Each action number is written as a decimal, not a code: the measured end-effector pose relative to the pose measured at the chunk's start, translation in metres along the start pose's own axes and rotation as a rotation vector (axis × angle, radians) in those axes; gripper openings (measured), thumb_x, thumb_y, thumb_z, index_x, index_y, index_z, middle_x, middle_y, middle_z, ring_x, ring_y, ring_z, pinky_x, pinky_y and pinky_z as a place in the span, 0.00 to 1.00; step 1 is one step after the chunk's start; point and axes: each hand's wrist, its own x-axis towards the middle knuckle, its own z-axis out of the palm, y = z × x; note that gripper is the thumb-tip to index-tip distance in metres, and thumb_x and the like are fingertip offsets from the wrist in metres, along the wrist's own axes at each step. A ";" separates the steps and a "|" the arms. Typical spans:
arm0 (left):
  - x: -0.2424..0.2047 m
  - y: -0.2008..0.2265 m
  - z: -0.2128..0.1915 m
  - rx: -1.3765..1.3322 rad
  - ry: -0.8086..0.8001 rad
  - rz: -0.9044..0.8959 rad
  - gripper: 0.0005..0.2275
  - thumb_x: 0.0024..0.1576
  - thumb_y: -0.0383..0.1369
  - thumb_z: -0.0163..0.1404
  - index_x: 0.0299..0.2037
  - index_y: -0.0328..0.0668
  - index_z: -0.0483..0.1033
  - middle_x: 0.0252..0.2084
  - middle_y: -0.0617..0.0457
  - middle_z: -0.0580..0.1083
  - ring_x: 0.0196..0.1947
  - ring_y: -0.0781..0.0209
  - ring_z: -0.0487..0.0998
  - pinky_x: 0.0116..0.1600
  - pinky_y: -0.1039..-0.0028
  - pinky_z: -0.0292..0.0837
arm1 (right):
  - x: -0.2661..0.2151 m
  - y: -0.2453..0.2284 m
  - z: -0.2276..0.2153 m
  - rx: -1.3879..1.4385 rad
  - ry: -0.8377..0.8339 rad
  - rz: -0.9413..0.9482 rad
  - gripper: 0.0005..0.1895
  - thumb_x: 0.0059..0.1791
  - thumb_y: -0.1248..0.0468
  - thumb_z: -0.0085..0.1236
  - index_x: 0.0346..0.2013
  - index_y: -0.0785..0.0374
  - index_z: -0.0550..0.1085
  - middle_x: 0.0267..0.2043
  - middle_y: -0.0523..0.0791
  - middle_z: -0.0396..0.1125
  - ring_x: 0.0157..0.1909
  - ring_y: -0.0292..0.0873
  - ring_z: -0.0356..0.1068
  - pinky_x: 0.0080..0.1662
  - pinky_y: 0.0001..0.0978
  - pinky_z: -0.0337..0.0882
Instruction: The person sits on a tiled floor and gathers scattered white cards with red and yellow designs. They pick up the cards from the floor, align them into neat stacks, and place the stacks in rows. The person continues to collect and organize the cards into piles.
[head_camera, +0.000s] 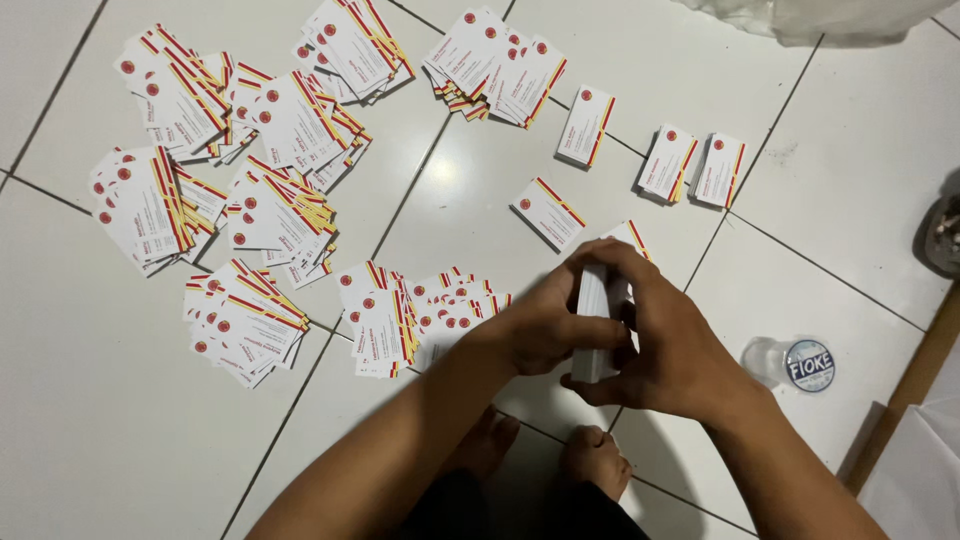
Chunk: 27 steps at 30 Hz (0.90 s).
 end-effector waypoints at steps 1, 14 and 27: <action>-0.001 0.003 0.002 0.001 -0.006 -0.001 0.28 0.46 0.16 0.51 0.59 0.41 0.60 0.35 0.47 0.69 0.31 0.49 0.77 0.33 0.63 0.75 | 0.000 0.016 0.004 -0.002 0.006 0.002 0.61 0.21 0.69 0.79 0.65 0.47 0.60 0.61 0.35 0.64 0.36 0.42 0.70 0.35 0.34 0.73; 0.001 -0.001 0.006 0.555 0.344 0.167 0.10 0.51 0.30 0.61 0.35 0.51 0.71 0.31 0.64 0.70 0.27 0.73 0.67 0.36 0.79 0.65 | -0.005 0.078 0.035 0.693 0.102 0.047 0.12 0.43 0.80 0.64 0.37 0.65 0.78 0.29 0.44 0.69 0.35 0.37 0.67 0.42 0.32 0.72; 0.043 -0.012 0.020 0.801 0.346 0.200 0.10 0.51 0.38 0.58 0.38 0.55 0.69 0.36 0.70 0.69 0.30 0.76 0.63 0.39 0.82 0.58 | 0.027 0.159 0.036 0.829 0.217 -0.144 0.17 0.36 0.84 0.65 0.28 0.61 0.74 0.21 0.34 0.54 0.25 0.26 0.48 0.31 0.20 0.57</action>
